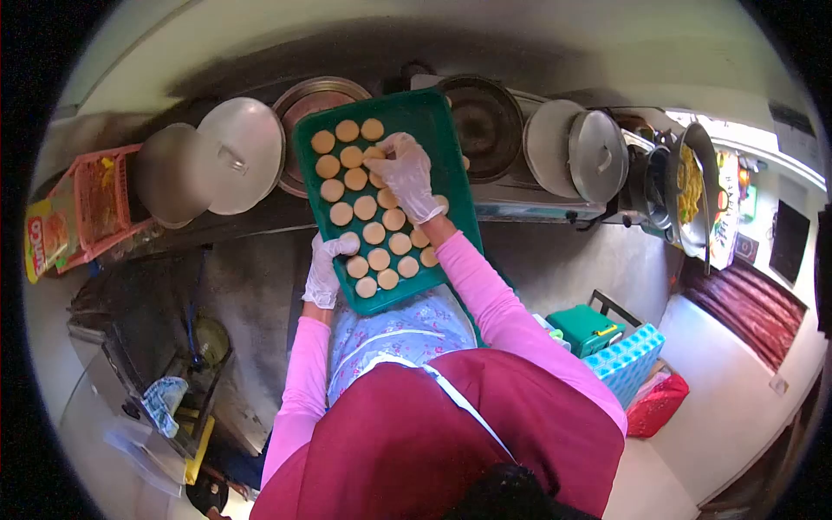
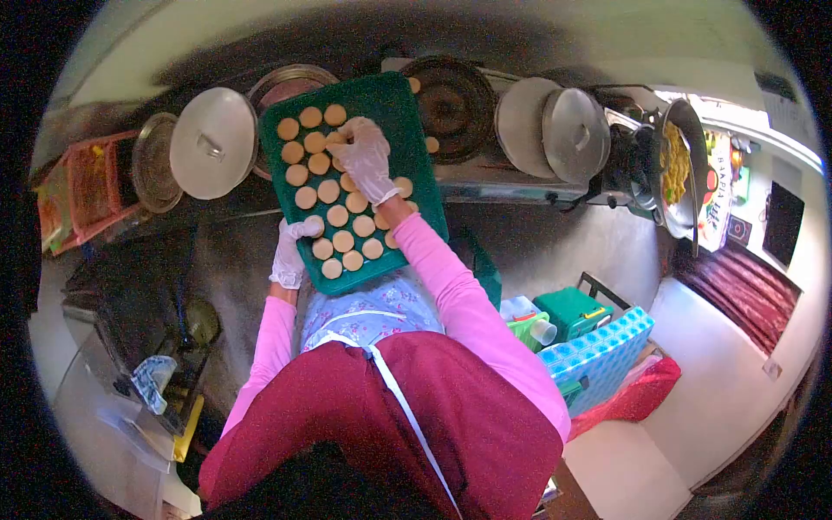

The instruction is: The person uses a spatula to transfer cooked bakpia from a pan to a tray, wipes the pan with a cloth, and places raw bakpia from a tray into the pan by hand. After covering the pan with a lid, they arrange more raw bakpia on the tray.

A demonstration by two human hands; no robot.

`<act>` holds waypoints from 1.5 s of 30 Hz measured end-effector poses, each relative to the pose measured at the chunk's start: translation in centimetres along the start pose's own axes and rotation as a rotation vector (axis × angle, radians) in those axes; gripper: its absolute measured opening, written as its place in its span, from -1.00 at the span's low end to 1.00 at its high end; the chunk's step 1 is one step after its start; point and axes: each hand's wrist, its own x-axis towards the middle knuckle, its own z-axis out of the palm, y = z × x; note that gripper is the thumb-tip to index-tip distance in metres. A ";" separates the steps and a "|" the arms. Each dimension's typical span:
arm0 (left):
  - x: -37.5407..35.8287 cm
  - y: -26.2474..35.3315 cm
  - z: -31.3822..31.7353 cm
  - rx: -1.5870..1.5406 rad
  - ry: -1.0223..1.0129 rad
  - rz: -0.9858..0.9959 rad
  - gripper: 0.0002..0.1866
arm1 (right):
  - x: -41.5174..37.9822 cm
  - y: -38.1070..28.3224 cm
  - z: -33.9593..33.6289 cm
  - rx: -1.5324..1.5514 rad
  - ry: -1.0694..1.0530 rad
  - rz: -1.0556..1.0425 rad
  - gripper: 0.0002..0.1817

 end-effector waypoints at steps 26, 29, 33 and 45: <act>-0.5 0.2 0.7 -0.049 0.091 -0.042 -0.38 | 18.3 19.4 -8.7 -0.703 0.330 -0.179 -0.81; -0.5 0.3 0.9 -0.044 0.126 -0.049 -0.41 | 16.9 18.9 -8.1 -0.733 0.234 -0.192 -0.82; -0.6 0.7 1.5 -0.067 0.120 -0.068 -0.42 | 15.5 19.1 -6.3 -0.639 0.197 -0.203 -0.81; -0.6 -0.2 0.6 -0.039 0.151 -0.015 -0.38 | 17.7 20.3 -10.3 -0.733 0.316 -0.162 -0.70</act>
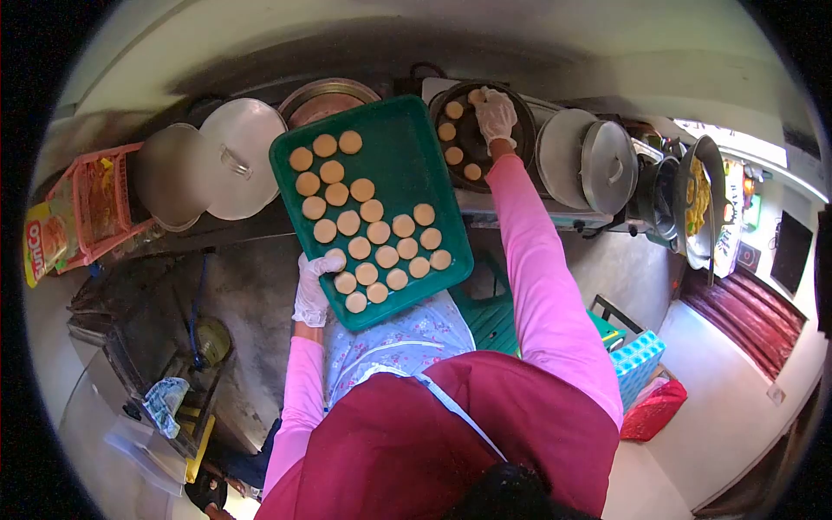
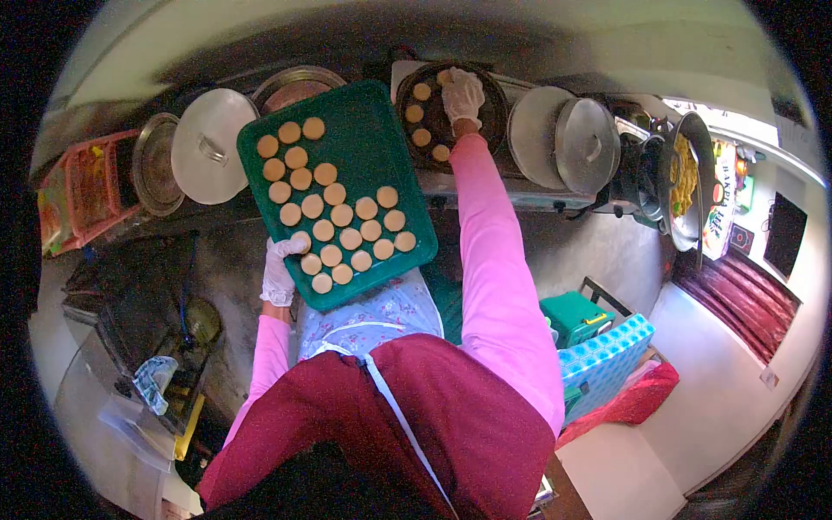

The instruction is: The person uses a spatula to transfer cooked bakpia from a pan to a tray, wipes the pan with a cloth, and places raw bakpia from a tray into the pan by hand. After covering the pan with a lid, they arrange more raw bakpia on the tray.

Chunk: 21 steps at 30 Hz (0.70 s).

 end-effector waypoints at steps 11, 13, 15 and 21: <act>0.2 0.7 0.3 0.008 -0.031 0.015 -0.35 | -2.4 -9.5 -9.2 0.219 0.174 -0.287 -0.76; 0.4 0.8 -0.1 -0.001 -0.078 0.005 -0.35 | -4.9 -14.1 -11.5 0.205 -0.028 -0.555 -0.71; 0.9 0.8 -0.1 -0.005 -0.120 0.010 -0.36 | -6.6 -17.3 -10.3 0.229 -0.064 -0.689 -0.81; 0.9 1.1 0.4 0.018 -0.138 -0.021 -0.38 | -9.4 -21.7 -9.2 0.613 -0.240 -0.046 -0.73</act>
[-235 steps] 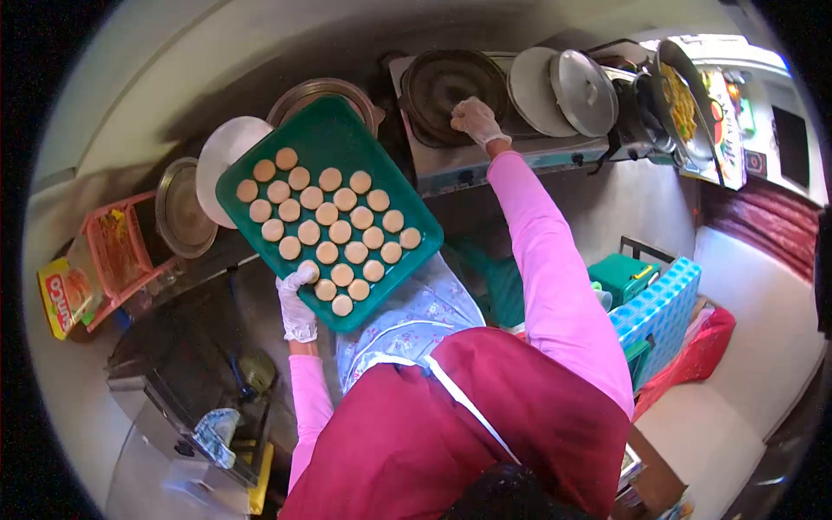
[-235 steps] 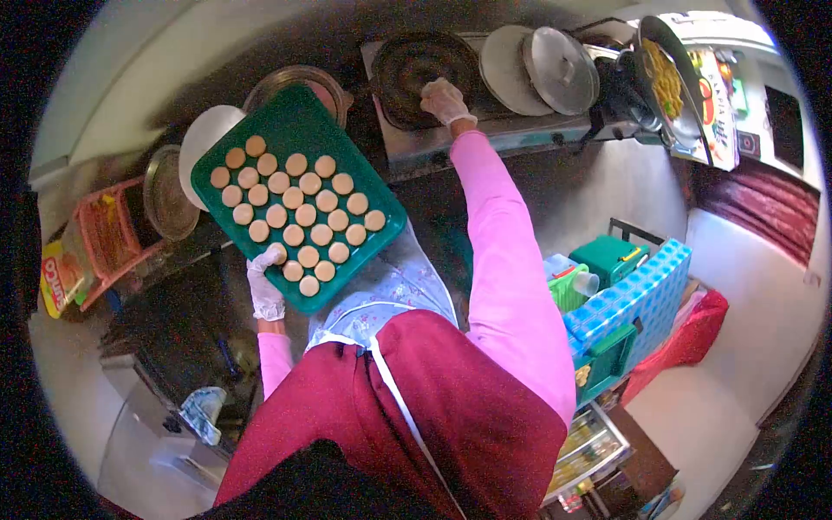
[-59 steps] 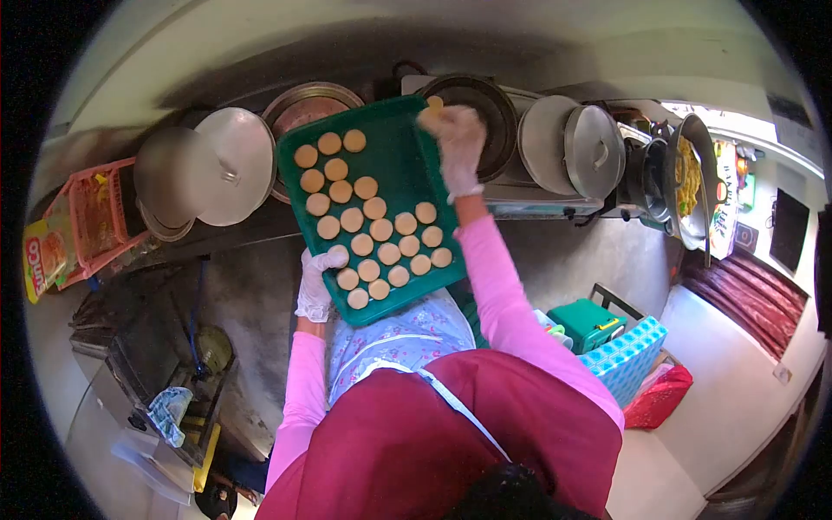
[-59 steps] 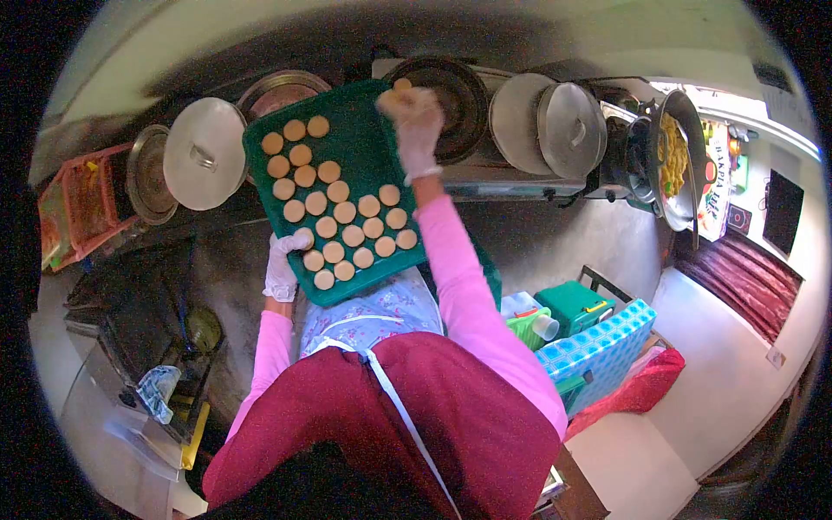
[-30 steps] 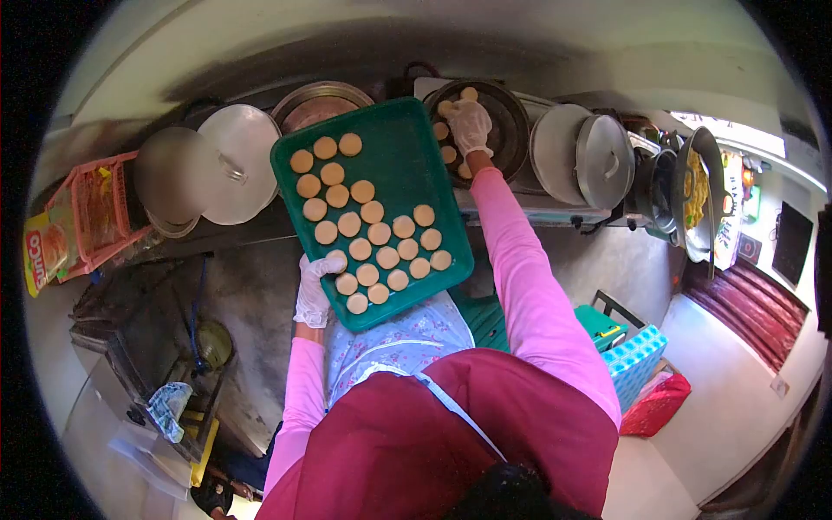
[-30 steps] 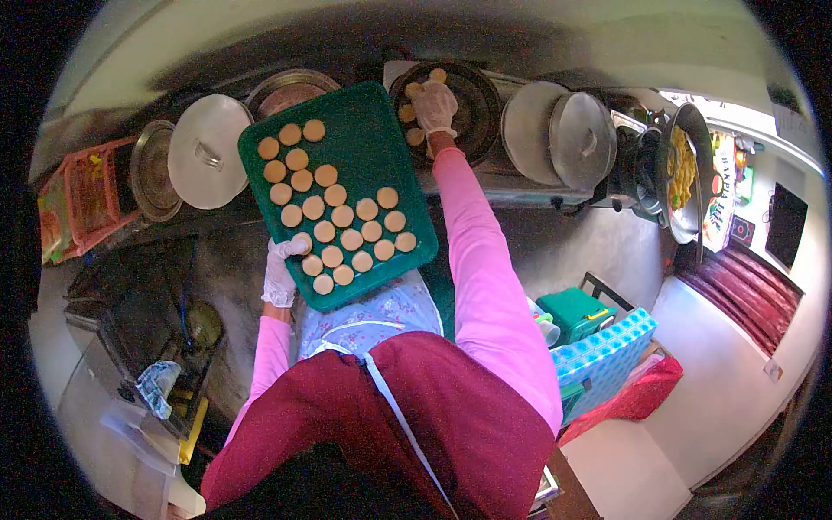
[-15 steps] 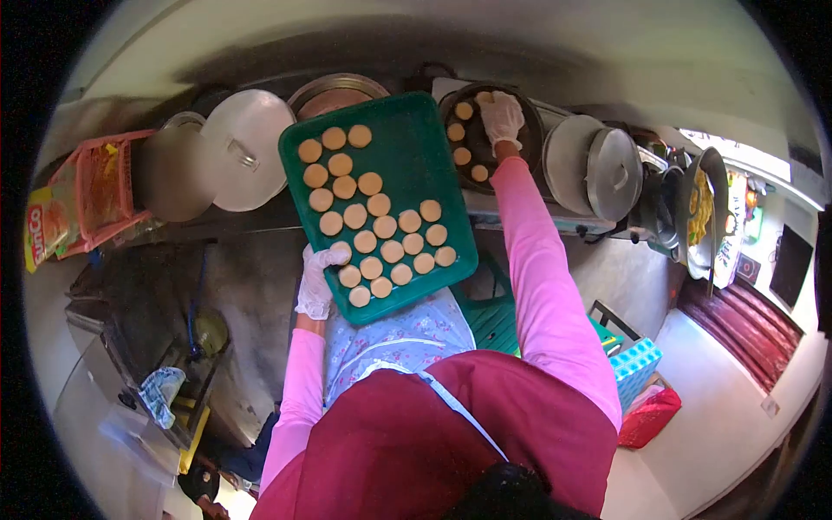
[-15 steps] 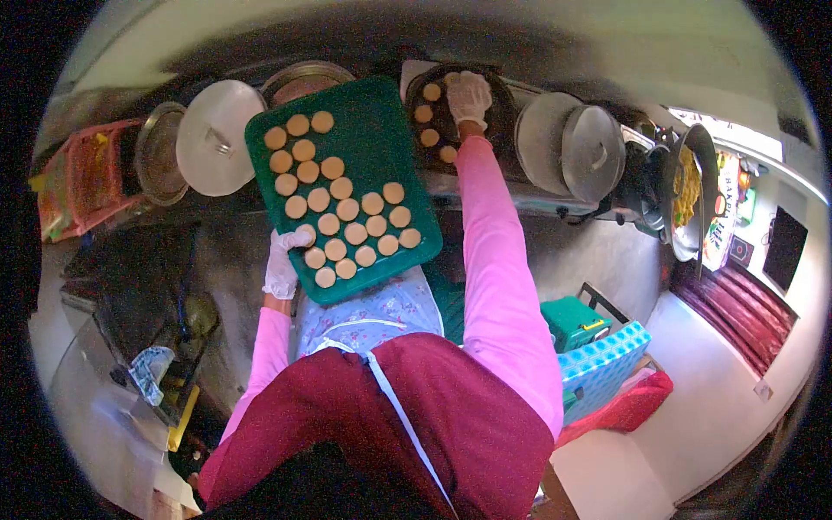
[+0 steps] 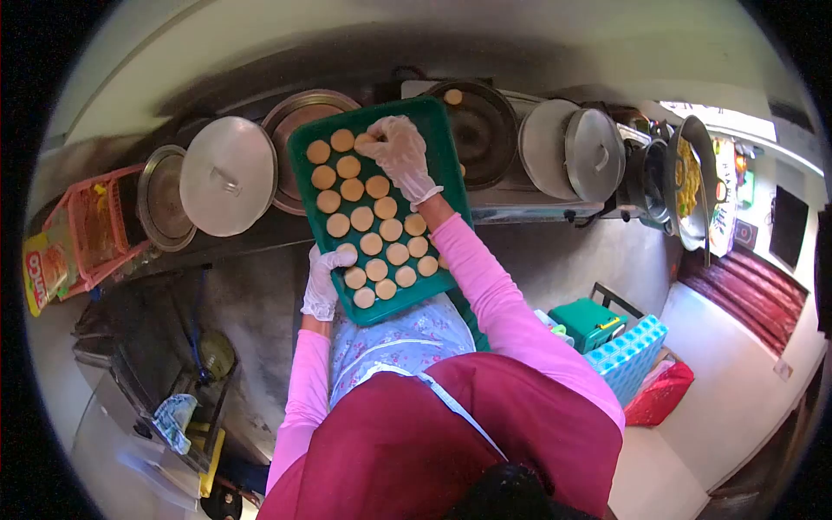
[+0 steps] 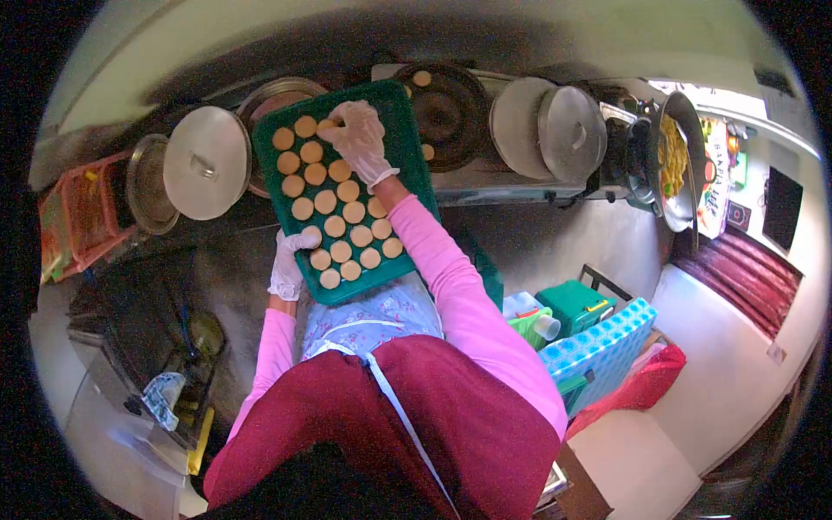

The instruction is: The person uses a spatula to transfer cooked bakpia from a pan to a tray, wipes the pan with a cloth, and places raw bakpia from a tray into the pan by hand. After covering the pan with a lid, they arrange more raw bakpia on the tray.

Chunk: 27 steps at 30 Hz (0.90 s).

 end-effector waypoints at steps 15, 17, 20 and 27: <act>-0.7 -0.9 0.3 -0.047 0.179 -0.023 -0.35 | 7.5 25.5 -7.7 -0.172 0.456 0.328 -0.58; -0.9 -0.7 0.7 -0.056 0.200 -0.032 -0.35 | 7.4 23.0 -8.2 -0.312 0.426 0.297 -0.67; -0.5 -1.1 0.1 -0.051 0.188 -0.034 -0.36 | 8.4 23.0 -8.0 -0.566 0.450 0.197 -0.80; -0.9 0.2 1.8 -0.045 0.160 -0.028 -0.34 | 8.5 20.6 -9.0 -0.553 0.311 0.300 -0.78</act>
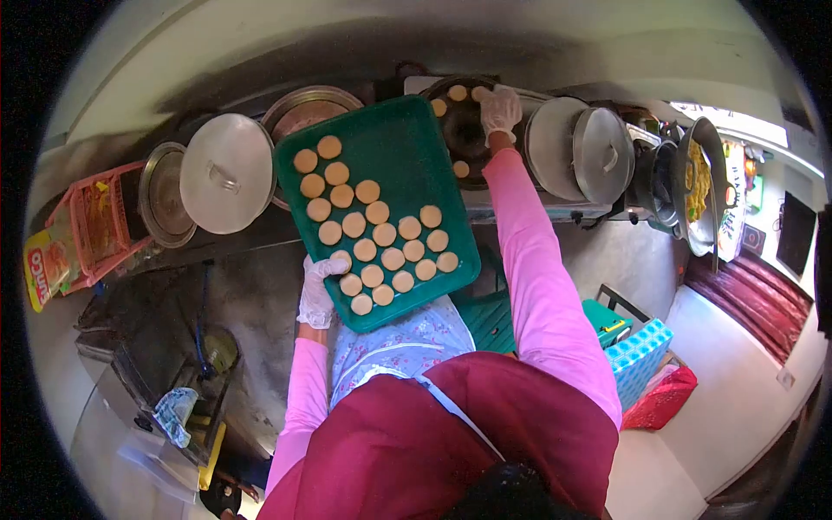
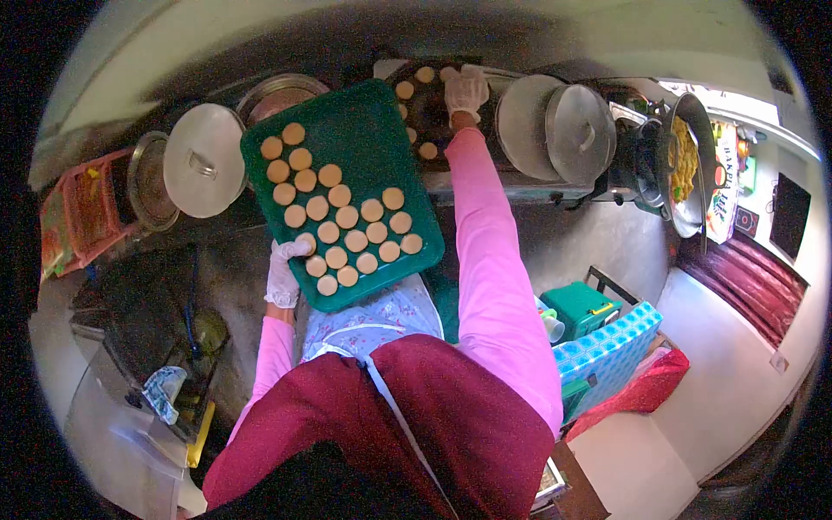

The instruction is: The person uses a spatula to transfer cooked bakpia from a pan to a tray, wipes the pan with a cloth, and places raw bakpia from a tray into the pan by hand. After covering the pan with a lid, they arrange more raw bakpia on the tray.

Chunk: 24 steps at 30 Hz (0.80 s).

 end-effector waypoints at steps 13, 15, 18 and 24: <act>1.8 -0.5 -1.4 0.080 -0.183 0.005 -0.38 | -15.9 -17.7 -4.7 0.296 -0.049 -0.560 -0.77; 2.6 -1.3 -2.6 0.128 -0.219 -0.001 -0.38 | -16.7 -19.0 -4.9 0.469 -0.061 -0.428 -0.74; 2.5 -1.3 -1.9 0.100 -0.206 -0.023 -0.40 | -17.0 -19.9 -4.6 0.708 -0.226 -0.076 -0.69; 0.5 -1.0 -0.4 0.052 -0.120 -0.019 -0.41 | -14.5 -13.9 -9.1 0.690 0.002 -0.234 -0.79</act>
